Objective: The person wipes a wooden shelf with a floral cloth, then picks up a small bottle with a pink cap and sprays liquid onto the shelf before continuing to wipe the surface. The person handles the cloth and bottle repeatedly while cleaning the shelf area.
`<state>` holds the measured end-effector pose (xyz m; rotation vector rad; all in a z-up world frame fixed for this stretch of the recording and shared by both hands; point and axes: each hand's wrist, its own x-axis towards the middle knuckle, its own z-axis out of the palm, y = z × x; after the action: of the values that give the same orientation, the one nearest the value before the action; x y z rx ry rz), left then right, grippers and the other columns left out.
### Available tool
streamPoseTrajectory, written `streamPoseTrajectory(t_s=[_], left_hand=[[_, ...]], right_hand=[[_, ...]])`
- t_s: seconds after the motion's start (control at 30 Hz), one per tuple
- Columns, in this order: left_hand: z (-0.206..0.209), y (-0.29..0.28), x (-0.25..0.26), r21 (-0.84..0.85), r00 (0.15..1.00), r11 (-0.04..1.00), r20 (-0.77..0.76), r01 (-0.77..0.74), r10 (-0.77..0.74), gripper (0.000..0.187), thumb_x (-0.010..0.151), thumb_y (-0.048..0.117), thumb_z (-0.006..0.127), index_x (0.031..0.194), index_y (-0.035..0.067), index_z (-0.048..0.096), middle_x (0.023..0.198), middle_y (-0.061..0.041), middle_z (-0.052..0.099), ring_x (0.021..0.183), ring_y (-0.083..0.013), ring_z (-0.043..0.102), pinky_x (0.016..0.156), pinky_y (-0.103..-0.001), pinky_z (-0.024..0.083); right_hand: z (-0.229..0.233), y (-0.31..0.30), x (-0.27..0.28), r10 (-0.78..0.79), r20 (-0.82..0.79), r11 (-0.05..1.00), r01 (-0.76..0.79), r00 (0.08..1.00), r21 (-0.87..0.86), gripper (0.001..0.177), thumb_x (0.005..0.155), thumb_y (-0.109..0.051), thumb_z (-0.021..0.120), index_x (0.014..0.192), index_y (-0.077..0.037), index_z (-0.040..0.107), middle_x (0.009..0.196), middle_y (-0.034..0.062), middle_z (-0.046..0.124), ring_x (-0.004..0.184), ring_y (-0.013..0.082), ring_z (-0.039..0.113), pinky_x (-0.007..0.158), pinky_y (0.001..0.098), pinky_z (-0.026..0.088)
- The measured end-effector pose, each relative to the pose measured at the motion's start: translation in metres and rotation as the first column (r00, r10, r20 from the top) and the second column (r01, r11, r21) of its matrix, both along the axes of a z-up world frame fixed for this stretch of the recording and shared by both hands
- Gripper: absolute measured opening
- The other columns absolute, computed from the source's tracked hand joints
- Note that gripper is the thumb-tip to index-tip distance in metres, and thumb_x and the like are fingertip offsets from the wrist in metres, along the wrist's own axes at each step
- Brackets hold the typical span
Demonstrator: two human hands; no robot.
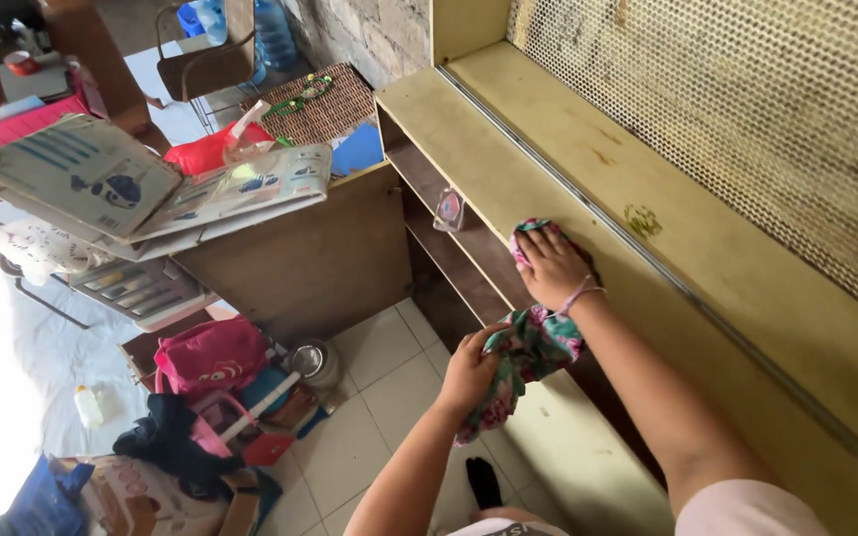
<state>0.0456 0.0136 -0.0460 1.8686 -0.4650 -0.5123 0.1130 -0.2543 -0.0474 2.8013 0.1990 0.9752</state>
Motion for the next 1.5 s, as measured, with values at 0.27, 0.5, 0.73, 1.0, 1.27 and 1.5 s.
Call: streamPoseTrajectory(t_s=[0.27,0.5,0.73,1.0,1.27,1.5], left_hand=[[0.012,-0.023,0.029,0.021,0.994,0.996,-0.071,-0.083,0.084,0.052,0.086,0.027,0.060,0.136,0.040,0.063,0.128,-0.010,0.066,0.126,-0.0366,0.061,0.112,-0.050,0.048],[0.018,-0.028,0.038,-0.117,0.990,0.993,-0.138,-0.024,0.007,0.049,0.091,0.023,0.054,0.139,0.029,0.062,0.131,-0.002,0.070,0.119,-0.0186,0.065,0.102,-0.033,0.050],[0.093,-0.018,0.041,-0.142,0.786,0.977,-0.617,-0.158,0.037,0.071,0.087,0.048,0.060,0.153,0.027,0.048,0.139,0.001,0.066,0.125,-0.0128,0.063,0.112,-0.028,0.046],[0.089,-0.024,0.054,-0.352,0.380,0.767,-0.912,-0.536,-0.153,0.064,0.095,0.037,0.059,0.150,0.004,0.058,0.137,-0.016,0.070,0.124,-0.0262,0.067,0.114,-0.036,0.048],[0.100,-0.015,0.063,-0.316,0.373,0.761,-0.922,-0.566,-0.105,0.082,0.087,0.054,0.063,0.152,0.005,0.053,0.147,-0.011,0.066,0.134,-0.0253,0.062,0.122,-0.035,0.038],[0.104,-0.018,0.078,-0.530,0.372,0.599,-0.848,-0.600,-0.378,0.065,0.101,0.044,0.052,0.153,0.005,0.055,0.148,-0.014,0.063,0.136,-0.0263,0.059,0.124,-0.040,0.039]], right_hand=[[-0.002,0.009,0.075,0.013,-0.041,0.998,-0.010,0.999,0.059,0.057,0.094,-0.038,0.055,0.148,-0.020,0.057,0.145,0.0086,0.061,0.135,0.0348,0.055,0.110,0.0481,0.046],[0.016,0.007,0.132,0.182,-0.282,0.976,-0.138,0.942,0.170,0.057,0.105,-0.036,0.036,0.154,-0.007,0.045,0.157,0.0187,0.047,0.146,0.0385,0.040,0.126,0.0486,0.025],[0.023,0.004,0.202,0.252,-0.328,0.960,-0.193,0.911,0.201,0.061,0.108,-0.045,0.028,0.155,-0.011,0.044,0.159,0.0154,0.044,0.148,0.0374,0.036,0.128,0.0479,0.020],[0.039,0.010,0.267,0.154,-0.548,0.975,-0.035,0.822,0.221,0.065,0.104,-0.053,0.022,0.162,-0.025,0.031,0.167,0.0032,0.031,0.153,0.0293,0.027,0.123,0.0521,0.021],[0.044,0.010,0.340,0.126,-0.574,0.972,0.013,0.809,0.233,0.069,0.104,-0.049,0.014,0.161,-0.014,0.030,0.169,0.0100,0.025,0.156,0.0338,0.019,0.128,0.0477,0.009],[0.027,0.016,0.402,-0.080,-0.541,0.964,0.203,0.838,0.171,0.089,0.094,-0.080,0.021,0.164,-0.025,0.027,0.170,0.0026,0.026,0.157,0.0326,0.016,0.127,0.0526,0.014]])
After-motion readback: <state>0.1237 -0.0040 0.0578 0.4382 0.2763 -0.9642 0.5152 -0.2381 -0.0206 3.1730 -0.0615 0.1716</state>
